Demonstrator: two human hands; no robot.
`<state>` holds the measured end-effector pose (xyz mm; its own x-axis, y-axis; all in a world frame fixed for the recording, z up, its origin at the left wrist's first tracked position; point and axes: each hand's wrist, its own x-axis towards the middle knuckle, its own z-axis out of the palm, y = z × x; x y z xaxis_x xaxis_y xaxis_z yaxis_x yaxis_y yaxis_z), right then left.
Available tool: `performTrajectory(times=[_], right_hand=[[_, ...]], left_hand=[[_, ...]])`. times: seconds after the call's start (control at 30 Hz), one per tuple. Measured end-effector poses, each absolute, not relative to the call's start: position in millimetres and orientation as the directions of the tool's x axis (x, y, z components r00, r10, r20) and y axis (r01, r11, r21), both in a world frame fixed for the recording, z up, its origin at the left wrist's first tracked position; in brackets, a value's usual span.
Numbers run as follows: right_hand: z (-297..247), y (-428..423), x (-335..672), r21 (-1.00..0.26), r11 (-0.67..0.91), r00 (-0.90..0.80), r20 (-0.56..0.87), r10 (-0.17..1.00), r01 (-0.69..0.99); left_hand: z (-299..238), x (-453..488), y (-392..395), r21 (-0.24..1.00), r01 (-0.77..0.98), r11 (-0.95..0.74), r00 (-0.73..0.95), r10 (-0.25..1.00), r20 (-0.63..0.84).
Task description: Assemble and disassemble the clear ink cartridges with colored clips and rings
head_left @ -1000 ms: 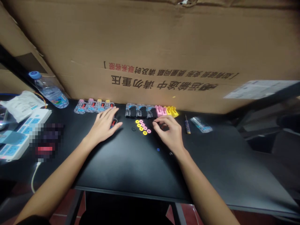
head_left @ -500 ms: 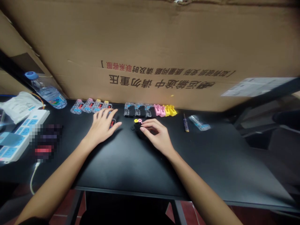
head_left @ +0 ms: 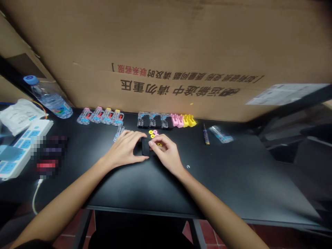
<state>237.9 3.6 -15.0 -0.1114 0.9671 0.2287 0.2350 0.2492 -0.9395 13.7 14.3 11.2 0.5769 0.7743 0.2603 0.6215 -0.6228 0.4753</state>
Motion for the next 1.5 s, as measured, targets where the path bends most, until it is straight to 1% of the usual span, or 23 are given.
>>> performTrajectory(times=[0.07,0.13,0.23,0.33,0.43,0.53,0.7,0.8,0.9,1.0,1.1,1.17,1.33,1.5], right_hand=[[-15.3,6.3,243.6,-0.855,0.357,-0.153,0.323,0.934,0.376],[-16.6,9.6,250.0,-0.718,0.453,-0.227,0.395,0.890,0.528],[-20.6,12.6,254.9,-0.514,0.513,-0.338,0.399,0.852,0.688],[-24.8,11.9,253.7,-0.374,0.540,-0.426,0.347,0.836,0.754],[-25.3,9.8,251.9,-0.333,0.577,-0.483,0.326,0.812,0.746],[-21.5,7.4,252.5,-0.384,0.578,-0.501,0.288,0.816,0.720],[-10.5,3.6,255.2,-0.528,0.481,-0.496,0.125,0.859,0.700],[-5.4,3.4,255.4,-0.603,0.451,-0.516,0.076,0.853,0.658],[-5.0,4.4,253.5,-0.686,0.435,-0.498,0.120,0.859,0.584],[-8.5,5.8,250.5,-0.786,0.388,-0.372,0.217,0.902,0.482],[-12.3,7.1,247.8,-0.853,0.338,-0.256,0.251,0.933,0.397],[-13.7,7.7,246.5,-0.879,0.314,-0.244,0.236,0.941,0.360],[-14.6,6.6,242.7,-0.933,0.208,-0.234,0.140,0.962,0.295],[-13.9,4.6,237.4,-0.977,0.136,-0.207,0.101,0.973,0.164]], left_hand=[[12.2,8.4,18.2,0.440,0.647,-0.623,0.572,0.778,0.260],[14.6,1.4,22.9,0.403,0.675,-0.618,0.567,0.784,0.252],[17.0,-6.8,28.1,0.361,0.703,-0.612,0.563,0.790,0.243],[16.5,-9.1,29.6,0.340,0.714,-0.611,0.564,0.791,0.238],[14.8,-8.2,29.3,0.332,0.716,-0.614,0.568,0.789,0.233],[13.1,-7.6,29.2,0.336,0.717,-0.611,0.568,0.791,0.227],[10.5,-8.8,30.3,0.350,0.716,-0.605,0.564,0.796,0.222],[9.3,-8.3,30.0,0.361,0.703,-0.612,0.573,0.789,0.222],[8.4,-5.1,28.1,0.379,0.680,-0.628,0.589,0.775,0.228],[7.1,0.2,24.9,0.398,0.645,-0.652,0.613,0.753,0.239],[5.3,4.9,21.7,0.407,0.605,-0.684,0.648,0.720,0.248],[4.1,6.8,20.2,0.413,0.582,-0.701,0.668,0.701,0.249],[2.9,8.2,19.3,0.423,0.555,-0.717,0.683,0.682,0.261],[2.6,8.9,19.7,0.417,0.534,-0.736,0.693,0.663,0.283]])
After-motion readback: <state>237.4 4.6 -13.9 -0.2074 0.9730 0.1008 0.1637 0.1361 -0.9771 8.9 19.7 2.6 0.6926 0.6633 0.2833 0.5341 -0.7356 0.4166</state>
